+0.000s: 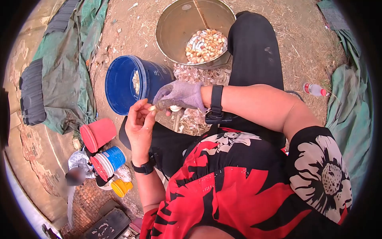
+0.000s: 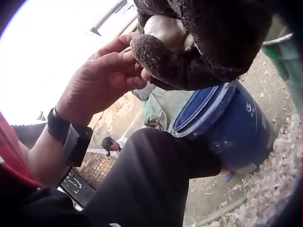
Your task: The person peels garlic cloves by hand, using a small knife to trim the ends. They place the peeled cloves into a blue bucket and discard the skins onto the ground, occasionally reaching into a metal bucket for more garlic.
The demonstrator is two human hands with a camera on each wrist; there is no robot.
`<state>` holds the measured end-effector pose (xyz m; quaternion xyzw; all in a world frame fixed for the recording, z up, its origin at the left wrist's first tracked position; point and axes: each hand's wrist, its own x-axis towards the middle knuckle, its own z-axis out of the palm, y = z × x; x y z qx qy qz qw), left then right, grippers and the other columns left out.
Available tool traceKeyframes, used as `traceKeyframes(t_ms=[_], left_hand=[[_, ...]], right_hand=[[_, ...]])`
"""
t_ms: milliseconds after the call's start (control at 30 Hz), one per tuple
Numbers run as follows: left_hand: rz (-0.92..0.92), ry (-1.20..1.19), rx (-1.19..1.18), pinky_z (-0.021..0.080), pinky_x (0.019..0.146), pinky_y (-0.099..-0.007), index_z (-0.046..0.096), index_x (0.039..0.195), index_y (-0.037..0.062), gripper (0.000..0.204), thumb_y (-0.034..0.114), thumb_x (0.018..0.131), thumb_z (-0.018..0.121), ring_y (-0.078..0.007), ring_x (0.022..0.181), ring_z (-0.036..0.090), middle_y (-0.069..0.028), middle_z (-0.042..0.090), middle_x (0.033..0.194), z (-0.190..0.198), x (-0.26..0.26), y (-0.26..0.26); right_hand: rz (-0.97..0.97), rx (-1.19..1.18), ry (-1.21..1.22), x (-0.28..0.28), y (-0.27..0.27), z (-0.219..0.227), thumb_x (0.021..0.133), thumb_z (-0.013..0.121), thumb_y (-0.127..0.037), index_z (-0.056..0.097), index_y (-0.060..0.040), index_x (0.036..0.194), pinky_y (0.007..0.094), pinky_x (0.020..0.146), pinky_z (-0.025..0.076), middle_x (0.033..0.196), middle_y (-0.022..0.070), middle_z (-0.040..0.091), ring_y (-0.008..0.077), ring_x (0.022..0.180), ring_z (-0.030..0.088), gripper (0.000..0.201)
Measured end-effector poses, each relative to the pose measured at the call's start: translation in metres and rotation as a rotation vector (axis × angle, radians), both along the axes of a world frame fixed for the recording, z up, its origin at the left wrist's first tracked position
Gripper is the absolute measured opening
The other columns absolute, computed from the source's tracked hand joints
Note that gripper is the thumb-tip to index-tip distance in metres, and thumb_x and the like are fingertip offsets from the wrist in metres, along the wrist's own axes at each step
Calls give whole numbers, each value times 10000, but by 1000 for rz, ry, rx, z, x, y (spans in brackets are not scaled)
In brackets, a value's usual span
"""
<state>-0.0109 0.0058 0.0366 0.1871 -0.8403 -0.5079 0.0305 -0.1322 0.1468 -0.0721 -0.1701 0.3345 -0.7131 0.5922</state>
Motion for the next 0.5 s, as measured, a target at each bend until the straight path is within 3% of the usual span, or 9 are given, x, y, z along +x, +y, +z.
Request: traceKeyframes(t_ms=[67,167,267,333,500], left_hand=[[31,37,13,494,797,-214,557,1226,-7,348,-46,894,653,-85,918,611,-41,644,1027,-2,0,7],[291,199,197,530,770,-235,578,1140,-25,241,-4,914,660,-127,846,659,-84,666,986,-25,3,15],[449,109,355,553,732,-251,593,1083,-32,170,52,944,645,-172,784,693,-102,679,941,-30,2,28],[468,129,361,563,705,-259,604,1068,-37,165,87,963,628,-203,756,710,-113,686,923,-32,3,32],[371,156,283,536,757,-257,614,1111,-17,186,60,944,647,-155,842,680,-94,691,956,-34,12,31]], right_hand=[[-35,-20,17,4,-1,-2,882,726,-311,674,-107,1095,221,490,460,923,16,679,96,731,661,300],[-63,-50,-114,4,-3,-4,882,729,-298,686,-106,1066,226,497,452,897,7,677,85,733,655,269],[-120,-21,-47,7,-6,-11,886,726,-288,693,-103,1041,229,512,475,866,-1,678,80,723,650,244],[-210,-34,21,10,-7,-12,888,724,-289,701,-95,1028,234,515,487,842,0,683,79,704,647,241],[-168,-22,-6,12,-4,-3,893,715,-272,703,-68,1024,231,521,493,846,25,693,87,693,651,242]])
